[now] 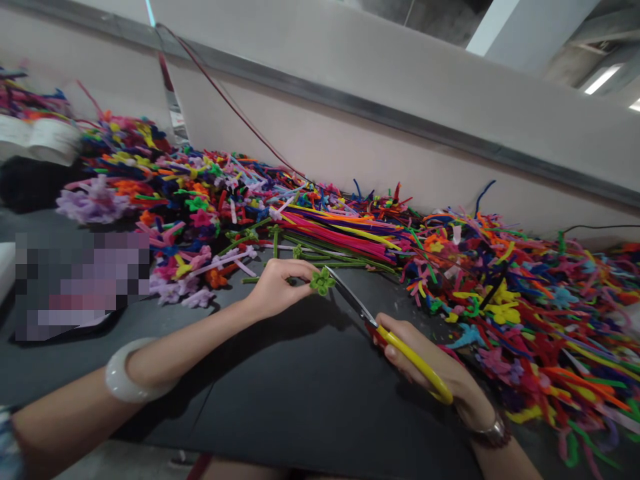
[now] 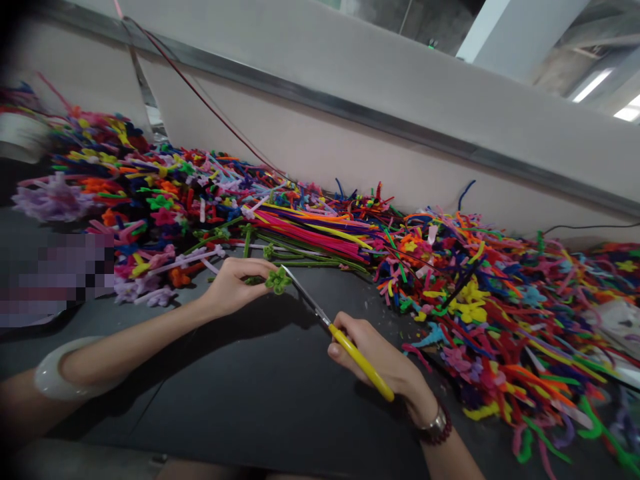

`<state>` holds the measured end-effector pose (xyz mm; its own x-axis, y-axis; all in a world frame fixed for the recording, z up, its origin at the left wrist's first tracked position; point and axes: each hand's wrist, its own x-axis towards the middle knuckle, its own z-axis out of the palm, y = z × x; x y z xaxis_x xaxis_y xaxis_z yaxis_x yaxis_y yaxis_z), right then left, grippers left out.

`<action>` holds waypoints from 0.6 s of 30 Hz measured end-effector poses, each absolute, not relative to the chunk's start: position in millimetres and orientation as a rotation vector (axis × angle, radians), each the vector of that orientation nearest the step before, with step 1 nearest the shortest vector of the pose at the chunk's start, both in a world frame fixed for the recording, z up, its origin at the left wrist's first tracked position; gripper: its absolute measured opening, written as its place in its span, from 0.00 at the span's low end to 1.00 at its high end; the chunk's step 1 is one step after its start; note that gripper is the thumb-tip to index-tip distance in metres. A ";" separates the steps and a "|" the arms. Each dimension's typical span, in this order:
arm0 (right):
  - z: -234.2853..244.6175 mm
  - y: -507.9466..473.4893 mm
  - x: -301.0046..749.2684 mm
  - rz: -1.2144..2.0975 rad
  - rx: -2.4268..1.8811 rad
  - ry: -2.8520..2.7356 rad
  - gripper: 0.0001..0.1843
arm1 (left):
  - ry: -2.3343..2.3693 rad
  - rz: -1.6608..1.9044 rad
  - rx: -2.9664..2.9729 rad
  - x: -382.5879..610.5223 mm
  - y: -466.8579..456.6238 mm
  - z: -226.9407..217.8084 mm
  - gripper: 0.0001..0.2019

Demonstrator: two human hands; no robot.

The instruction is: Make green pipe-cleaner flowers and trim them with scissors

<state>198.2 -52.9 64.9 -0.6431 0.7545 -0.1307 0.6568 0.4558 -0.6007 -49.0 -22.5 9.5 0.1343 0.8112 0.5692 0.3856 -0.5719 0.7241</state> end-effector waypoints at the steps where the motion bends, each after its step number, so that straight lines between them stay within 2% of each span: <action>1: 64.4 -52.9 198.6 0.951 -1.250 -2.548 0.17 | 1.141 1.419 2.017 -48.8 -22.6 9.9 0.06; 18: 60.9 -51.2 198.2 0.962 -1.275 -2.536 0.17 | 1.091 1.396 2.035 -49.2 -23.2 11.1 0.06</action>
<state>198.2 -51.2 60.9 -0.6293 0.7627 -0.1495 0.6700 0.4349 -0.6016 -49.2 -23.2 11.1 0.1794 0.8021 0.5696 0.3583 -0.5925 0.7215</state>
